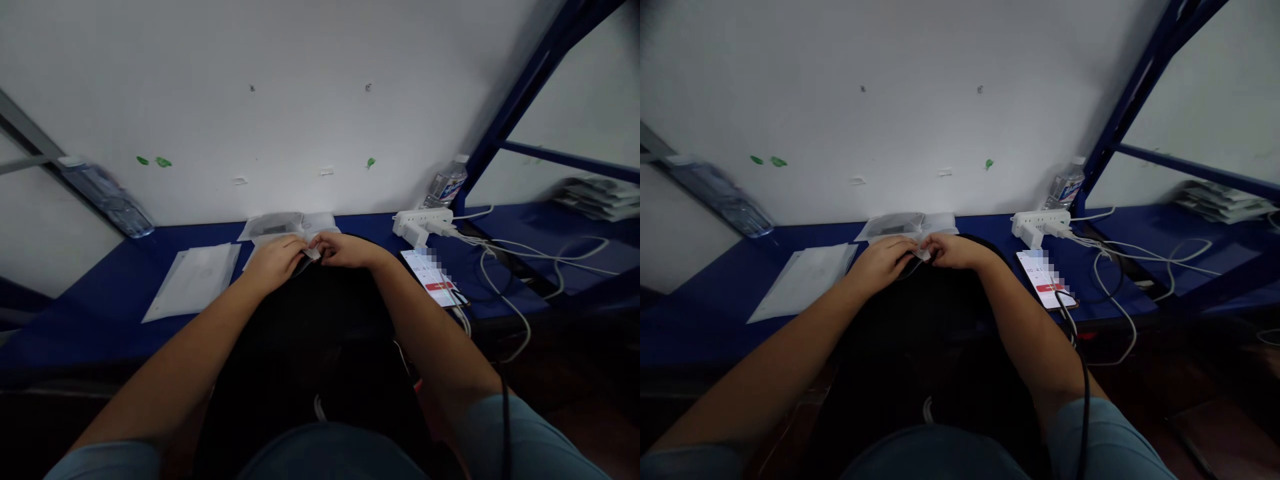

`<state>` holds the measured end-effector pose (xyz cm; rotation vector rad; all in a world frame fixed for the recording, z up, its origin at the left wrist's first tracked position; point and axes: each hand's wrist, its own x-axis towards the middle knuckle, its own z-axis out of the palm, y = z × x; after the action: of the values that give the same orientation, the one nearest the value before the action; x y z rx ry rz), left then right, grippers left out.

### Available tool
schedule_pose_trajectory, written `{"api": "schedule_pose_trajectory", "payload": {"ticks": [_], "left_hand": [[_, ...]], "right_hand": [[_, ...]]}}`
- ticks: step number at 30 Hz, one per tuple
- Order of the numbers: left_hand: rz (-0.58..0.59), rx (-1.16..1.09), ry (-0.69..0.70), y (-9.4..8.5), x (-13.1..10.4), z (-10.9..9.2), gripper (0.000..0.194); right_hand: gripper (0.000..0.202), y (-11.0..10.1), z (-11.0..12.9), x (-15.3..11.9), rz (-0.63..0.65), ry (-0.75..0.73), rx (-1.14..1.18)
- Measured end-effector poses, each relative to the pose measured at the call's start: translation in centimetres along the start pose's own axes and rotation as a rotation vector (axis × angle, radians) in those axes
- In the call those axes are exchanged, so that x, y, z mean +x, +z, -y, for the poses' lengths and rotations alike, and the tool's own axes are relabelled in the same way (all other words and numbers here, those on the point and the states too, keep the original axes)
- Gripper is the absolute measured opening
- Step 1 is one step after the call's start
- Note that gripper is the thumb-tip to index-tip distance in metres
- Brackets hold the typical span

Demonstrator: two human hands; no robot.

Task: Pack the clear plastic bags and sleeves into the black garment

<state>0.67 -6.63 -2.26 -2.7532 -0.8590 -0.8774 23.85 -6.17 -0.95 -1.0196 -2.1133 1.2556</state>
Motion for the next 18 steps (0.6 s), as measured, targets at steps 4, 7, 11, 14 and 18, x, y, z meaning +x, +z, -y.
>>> {"api": "schedule_pose_trajectory", "payload": {"ticks": [4, 7, 11, 14, 18], "left_hand": [[0.027, -0.012, -0.006, 0.0, 0.1, -0.1, 0.019], [0.049, -0.026, -0.013, -0.2, 0.3, -0.3, 0.017], [0.063, 0.025, -0.022, -0.1, 0.6, -0.8, 0.011], [0.073, 0.079, -0.016, 0.2, 0.8, -1.1, 0.012], [0.039, 0.096, 0.034, -0.2, 0.7, -1.6, 0.010]], "right_hand": [[0.027, 0.4, -0.5, 0.6, -0.129, -0.108, -0.381], [0.019, 0.9, -0.7, 1.2, -0.154, -0.208, -0.487], [0.014, 1.0, -0.6, 1.3, -0.137, -0.254, -0.538], [0.015, 0.9, -0.5, 1.1, -0.128, -0.236, -0.545], [0.017, 0.7, -0.4, 0.9, -0.138, -0.217, -0.510]]}}
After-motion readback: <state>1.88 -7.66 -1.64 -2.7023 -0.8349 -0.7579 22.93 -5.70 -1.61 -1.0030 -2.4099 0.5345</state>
